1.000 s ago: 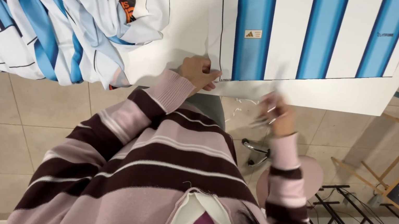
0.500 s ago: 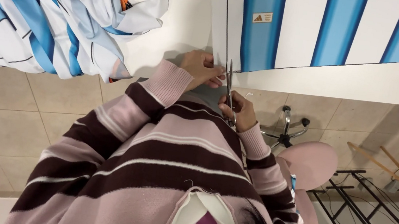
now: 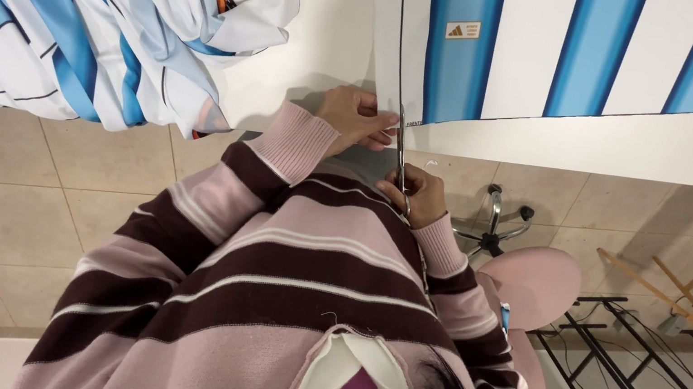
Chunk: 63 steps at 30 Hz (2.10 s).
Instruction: The person uses scissors to cut a large piece of white and light blue striped fabric on a table. They carefully follow the printed outlines of a soccer jersey, cutting around the sleeves, body, and logos while adjusting the fabric's position.
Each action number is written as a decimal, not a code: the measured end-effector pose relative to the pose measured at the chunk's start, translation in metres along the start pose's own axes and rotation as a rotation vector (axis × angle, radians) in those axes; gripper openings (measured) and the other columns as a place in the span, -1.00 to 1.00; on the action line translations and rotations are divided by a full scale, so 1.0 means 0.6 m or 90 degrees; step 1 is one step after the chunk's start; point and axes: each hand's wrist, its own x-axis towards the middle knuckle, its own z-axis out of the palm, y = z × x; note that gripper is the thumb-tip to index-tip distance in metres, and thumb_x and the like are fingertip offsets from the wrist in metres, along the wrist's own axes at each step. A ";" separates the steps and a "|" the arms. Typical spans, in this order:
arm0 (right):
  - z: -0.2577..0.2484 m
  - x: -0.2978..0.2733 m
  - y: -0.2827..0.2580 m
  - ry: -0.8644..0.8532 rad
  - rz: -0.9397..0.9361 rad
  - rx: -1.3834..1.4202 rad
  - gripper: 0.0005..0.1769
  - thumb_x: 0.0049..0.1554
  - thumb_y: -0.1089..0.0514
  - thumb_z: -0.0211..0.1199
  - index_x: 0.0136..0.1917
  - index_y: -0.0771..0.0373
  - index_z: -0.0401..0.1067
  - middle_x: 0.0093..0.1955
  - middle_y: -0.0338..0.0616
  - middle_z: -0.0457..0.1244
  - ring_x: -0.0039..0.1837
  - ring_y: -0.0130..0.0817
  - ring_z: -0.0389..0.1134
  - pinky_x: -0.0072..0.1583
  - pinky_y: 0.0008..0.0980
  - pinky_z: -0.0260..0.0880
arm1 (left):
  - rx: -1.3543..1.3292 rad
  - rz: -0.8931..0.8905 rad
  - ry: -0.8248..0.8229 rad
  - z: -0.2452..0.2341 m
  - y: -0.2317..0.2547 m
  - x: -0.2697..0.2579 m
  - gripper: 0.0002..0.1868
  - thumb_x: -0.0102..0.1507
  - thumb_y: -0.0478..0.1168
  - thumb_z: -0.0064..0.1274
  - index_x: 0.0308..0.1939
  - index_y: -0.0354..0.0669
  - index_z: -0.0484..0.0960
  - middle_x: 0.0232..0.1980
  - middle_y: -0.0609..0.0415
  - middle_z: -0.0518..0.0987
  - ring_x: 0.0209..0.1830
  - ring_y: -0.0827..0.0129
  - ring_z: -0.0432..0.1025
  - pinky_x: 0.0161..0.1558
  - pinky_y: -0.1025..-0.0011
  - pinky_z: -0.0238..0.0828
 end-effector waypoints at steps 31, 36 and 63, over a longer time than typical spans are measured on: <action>-0.008 0.035 -0.026 -0.016 0.037 0.006 -0.56 0.12 -0.11 0.43 -0.24 0.33 0.46 -0.47 -0.26 0.26 -0.44 -0.56 0.28 -0.37 -0.52 0.26 | -0.041 0.026 -0.020 -0.004 -0.023 0.008 -0.73 0.29 -0.19 0.18 -0.06 -0.36 0.71 -0.20 0.00 0.73 -0.23 0.45 0.64 -0.19 0.50 0.68; -0.006 0.031 -0.030 -0.013 0.060 0.008 -0.61 0.12 -0.03 0.45 -0.26 0.32 0.44 -0.50 -0.27 0.23 -0.48 -0.56 0.24 -0.40 -0.52 0.21 | -0.060 0.038 -0.021 -0.004 -0.026 0.011 -0.75 0.27 -0.22 0.19 -0.07 -0.35 0.71 -0.20 0.02 0.73 -0.23 0.47 0.63 -0.21 0.52 0.65; -0.018 0.068 -0.060 -0.020 0.052 0.040 -0.57 0.13 -0.11 0.42 -0.21 0.33 0.46 -0.46 -0.26 0.25 -0.45 -0.56 0.28 -0.38 -0.52 0.27 | -0.039 0.100 0.075 -0.011 0.013 0.028 -0.74 0.28 -0.22 0.21 -0.36 -0.42 0.65 -0.34 0.02 0.69 -0.34 0.48 0.61 -0.25 0.52 0.71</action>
